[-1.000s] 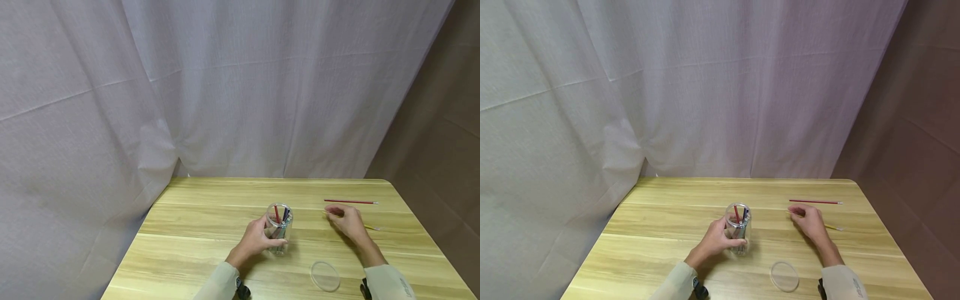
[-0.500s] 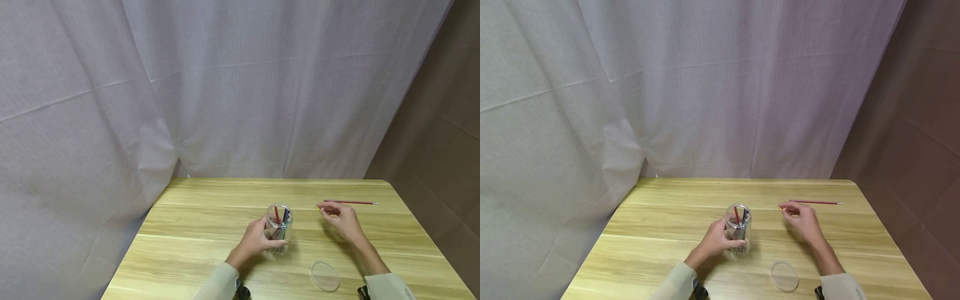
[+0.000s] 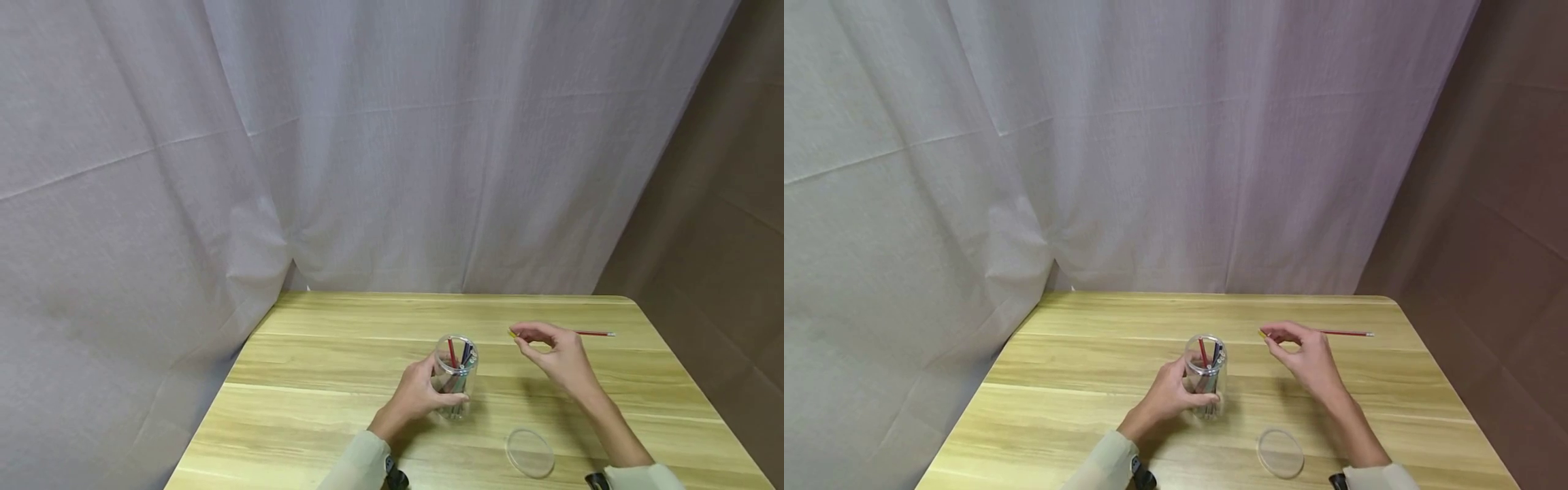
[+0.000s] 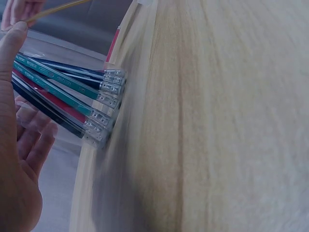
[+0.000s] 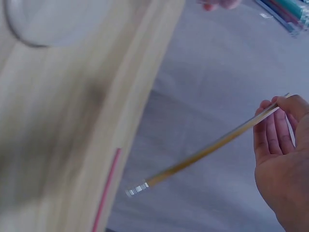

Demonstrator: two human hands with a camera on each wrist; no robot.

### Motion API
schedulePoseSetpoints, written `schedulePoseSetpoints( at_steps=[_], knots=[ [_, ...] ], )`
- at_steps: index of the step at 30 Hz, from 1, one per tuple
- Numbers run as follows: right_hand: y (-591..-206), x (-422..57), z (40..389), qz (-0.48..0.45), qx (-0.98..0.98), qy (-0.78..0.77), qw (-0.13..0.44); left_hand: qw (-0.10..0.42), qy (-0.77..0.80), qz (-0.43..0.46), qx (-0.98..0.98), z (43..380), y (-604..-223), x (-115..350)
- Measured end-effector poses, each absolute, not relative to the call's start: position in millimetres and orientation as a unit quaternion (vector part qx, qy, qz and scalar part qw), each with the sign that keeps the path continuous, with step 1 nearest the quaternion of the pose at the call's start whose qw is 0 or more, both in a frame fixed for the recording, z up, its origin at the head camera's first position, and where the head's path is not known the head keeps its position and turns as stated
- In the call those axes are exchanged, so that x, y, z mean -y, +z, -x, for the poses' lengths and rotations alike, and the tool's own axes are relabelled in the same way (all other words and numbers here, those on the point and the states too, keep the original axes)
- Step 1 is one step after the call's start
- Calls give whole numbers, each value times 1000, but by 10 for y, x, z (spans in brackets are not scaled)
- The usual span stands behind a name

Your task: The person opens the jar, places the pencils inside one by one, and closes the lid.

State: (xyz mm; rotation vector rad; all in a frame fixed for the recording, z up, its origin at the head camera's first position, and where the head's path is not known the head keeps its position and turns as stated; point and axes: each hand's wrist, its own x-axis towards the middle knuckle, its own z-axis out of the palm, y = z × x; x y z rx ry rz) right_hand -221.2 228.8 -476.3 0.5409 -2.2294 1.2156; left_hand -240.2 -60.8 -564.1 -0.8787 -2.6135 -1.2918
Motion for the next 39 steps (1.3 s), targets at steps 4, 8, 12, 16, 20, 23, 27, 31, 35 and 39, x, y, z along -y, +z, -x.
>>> schedulePoseSetpoints(
  at_steps=[4,8,12,16,20,23,27,31,35,39],
  knots=[
    [-4608,-2219,2141,-208,820,454,281,53,-425,292,855,2412,-5654,607],
    [-4472,-2164,2067,-210,815,462,280,55,-422,293,856,2420,-5667,605],
    [-4339,-2129,1984,-222,803,477,281,55,-423,293,855,2422,-5671,602],
    [-4212,-2109,1910,-235,785,501,280,55,-423,293,855,2421,-5672,603],
    [-4088,-2091,1839,-239,767,527,279,54,-424,291,856,2418,-5672,602],
    [-3990,-2077,1787,-244,749,548,281,52,-427,292,854,2418,-5672,600],
    [-3855,-2052,1716,-247,714,590,284,52,-426,293,854,2420,-5673,602],
    [-3735,-2028,1671,-273,646,652,288,53,-428,296,852,2424,-5671,605],
    [-3639,-2004,1656,-315,584,688,295,55,-428,299,851,2429,-5678,606],
    [-3558,-1972,1633,-328,564,696,300,55,-426,298,852,2430,-5680,606]
  ],
)
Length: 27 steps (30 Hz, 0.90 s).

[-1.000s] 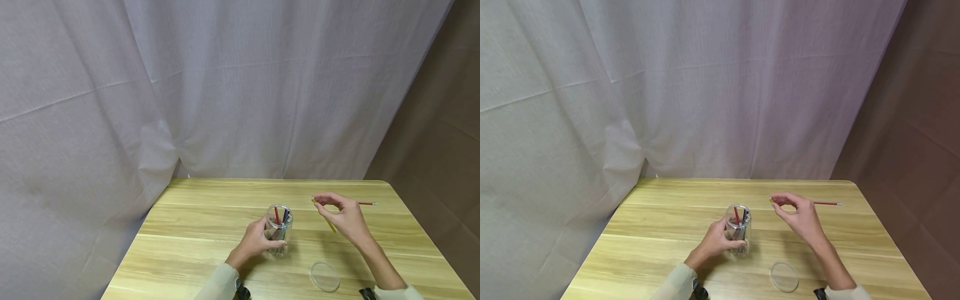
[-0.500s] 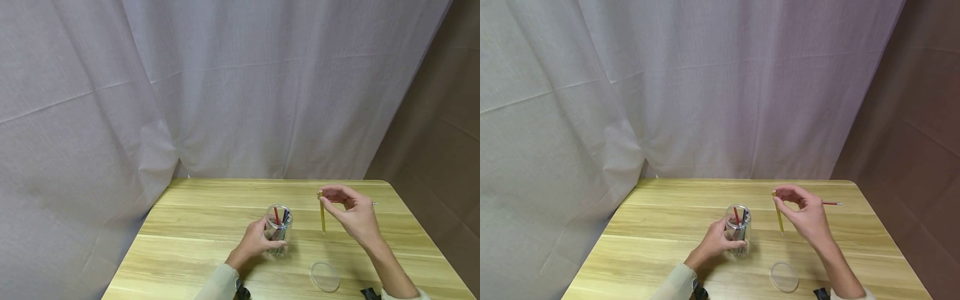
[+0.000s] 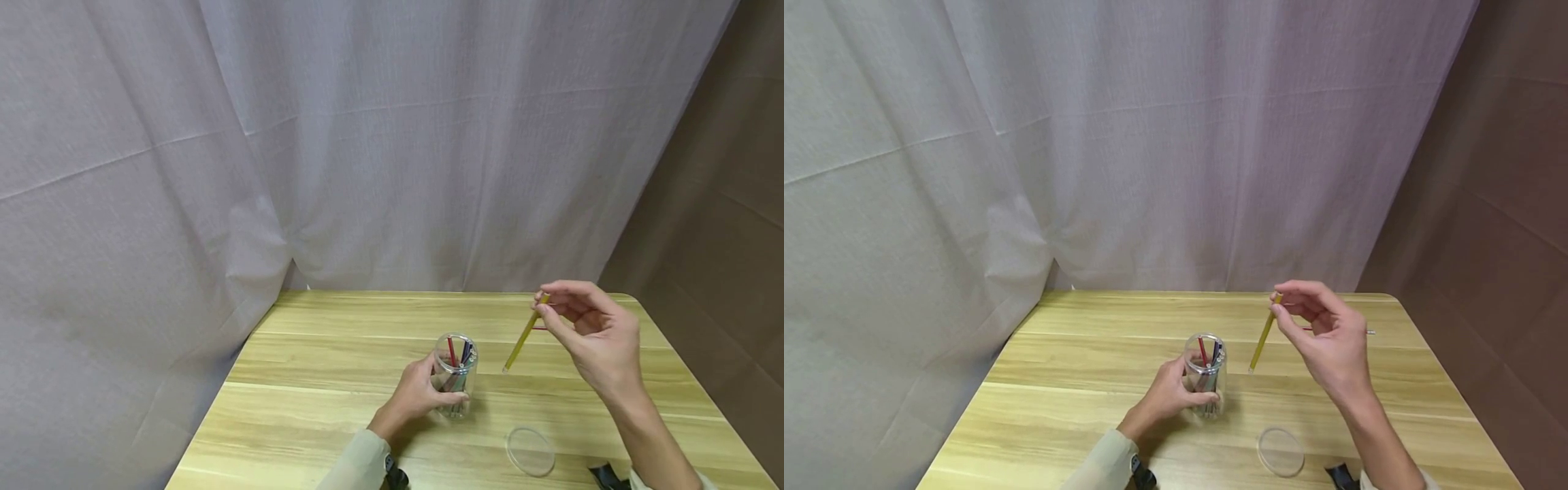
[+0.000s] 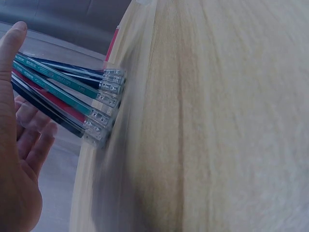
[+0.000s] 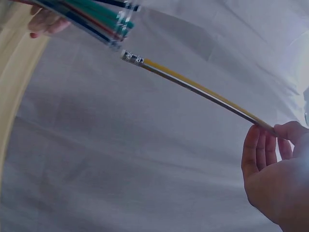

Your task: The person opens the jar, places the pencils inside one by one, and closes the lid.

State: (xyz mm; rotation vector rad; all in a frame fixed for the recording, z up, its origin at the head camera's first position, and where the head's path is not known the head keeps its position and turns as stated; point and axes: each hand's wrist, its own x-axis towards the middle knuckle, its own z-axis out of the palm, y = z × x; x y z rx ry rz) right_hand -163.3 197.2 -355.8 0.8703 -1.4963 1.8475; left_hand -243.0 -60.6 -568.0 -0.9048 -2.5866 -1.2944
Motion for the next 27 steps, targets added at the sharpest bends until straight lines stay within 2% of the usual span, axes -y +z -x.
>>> schedulePoseSetpoints(
  at_steps=[14,27],
  knots=[
    [-3392,-1704,1535,-351,531,697,330,53,-433,297,849,2431,-5668,611],
    [-3735,-1428,1613,-353,592,629,359,60,-425,304,850,2438,-5677,601]
  ],
)
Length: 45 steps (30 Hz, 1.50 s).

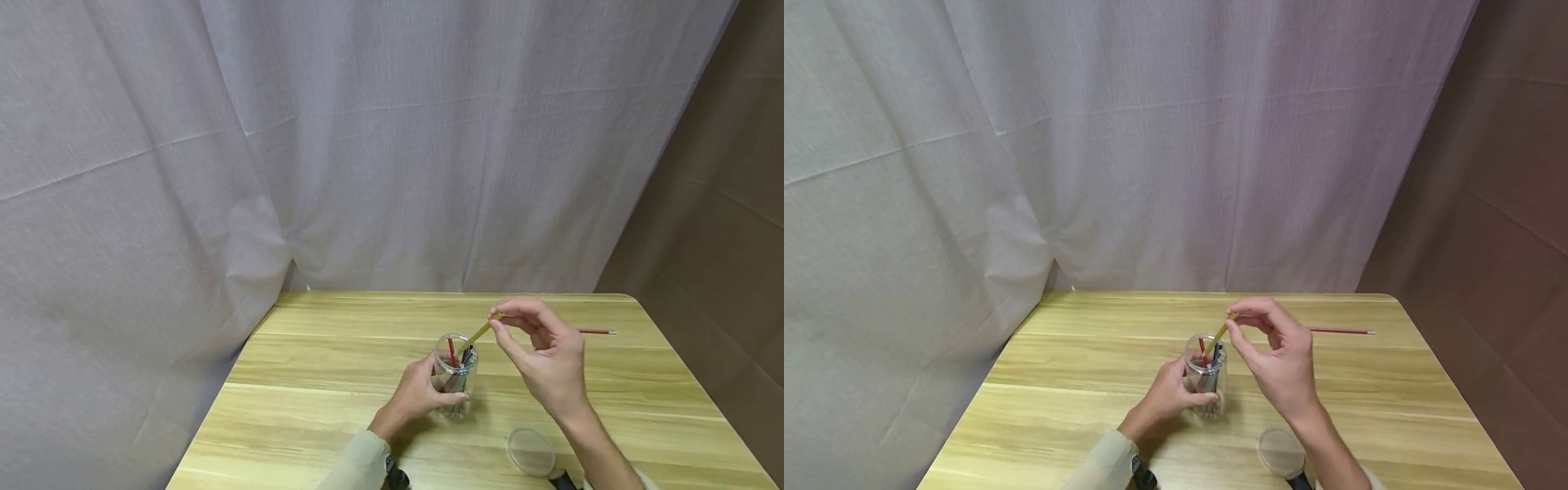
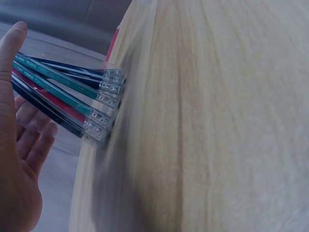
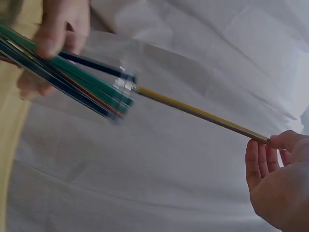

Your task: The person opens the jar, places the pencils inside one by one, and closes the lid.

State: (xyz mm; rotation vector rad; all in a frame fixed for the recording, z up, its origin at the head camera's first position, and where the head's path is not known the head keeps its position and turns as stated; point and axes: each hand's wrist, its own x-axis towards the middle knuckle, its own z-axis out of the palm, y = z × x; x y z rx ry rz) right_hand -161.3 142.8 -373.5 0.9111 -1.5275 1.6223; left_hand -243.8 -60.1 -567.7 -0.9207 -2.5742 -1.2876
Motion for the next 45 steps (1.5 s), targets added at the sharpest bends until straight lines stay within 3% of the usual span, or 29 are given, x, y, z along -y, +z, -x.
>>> schedulePoseSetpoints(
  at_steps=[25,45],
  knots=[
    [-4555,-1291,1712,-280,762,455,366,64,-441,328,833,2436,-5690,609],
    [-4743,-1307,1673,-283,784,408,373,69,-434,320,839,2434,-5700,614]
  ],
)
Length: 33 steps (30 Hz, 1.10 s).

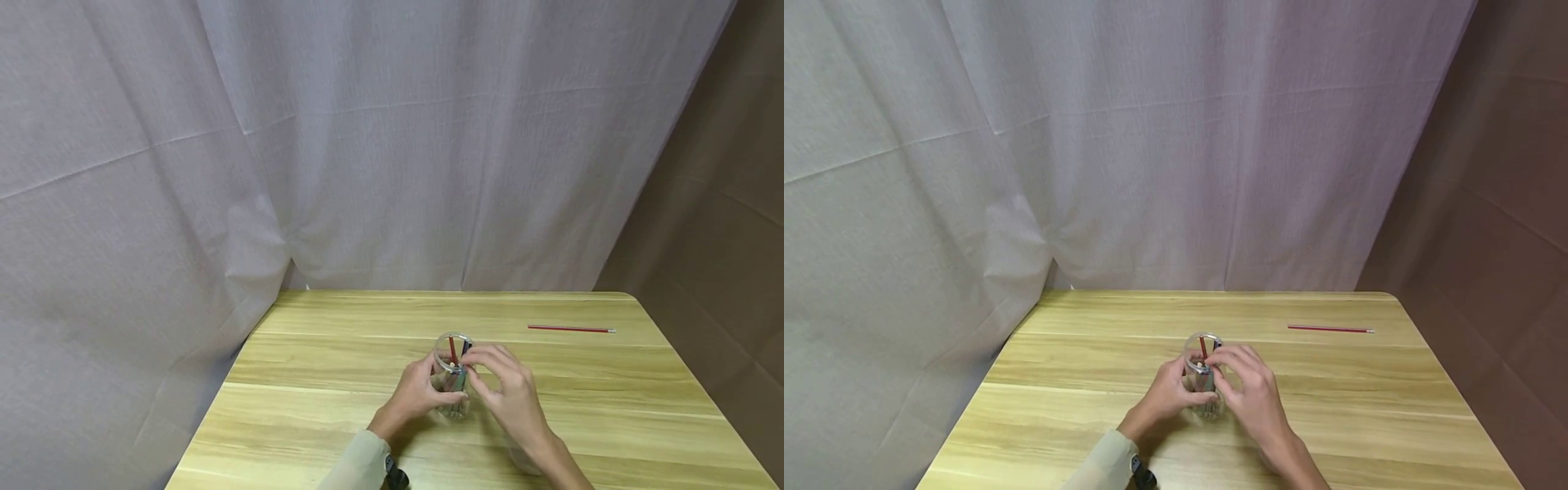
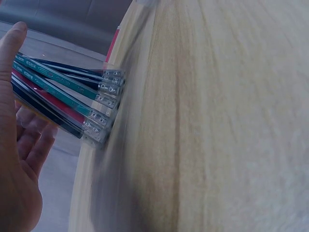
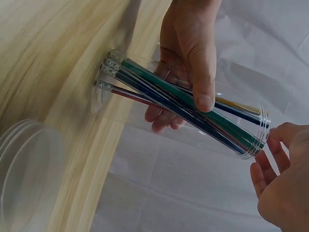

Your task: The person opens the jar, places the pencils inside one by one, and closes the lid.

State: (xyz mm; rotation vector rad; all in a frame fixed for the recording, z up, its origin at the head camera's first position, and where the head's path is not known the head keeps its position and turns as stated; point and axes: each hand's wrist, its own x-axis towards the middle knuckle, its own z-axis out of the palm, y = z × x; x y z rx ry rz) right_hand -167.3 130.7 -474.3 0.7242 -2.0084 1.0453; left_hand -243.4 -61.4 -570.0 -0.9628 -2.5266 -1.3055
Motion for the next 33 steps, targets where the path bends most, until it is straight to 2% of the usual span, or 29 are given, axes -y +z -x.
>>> schedulePoseSetpoints(
  at_steps=[9,16,29,33],
  knots=[
    [-4748,-1445,1719,-276,785,397,387,61,-433,310,844,2427,-5692,609],
    [-4789,-1757,1939,-261,775,392,421,52,-435,296,849,2422,-5679,606],
    [-5056,-2524,2477,-181,829,345,402,45,-436,288,851,2419,-5687,604],
    [-5173,-2713,2616,-139,859,323,371,45,-435,288,852,2417,-5680,604]
  ],
)
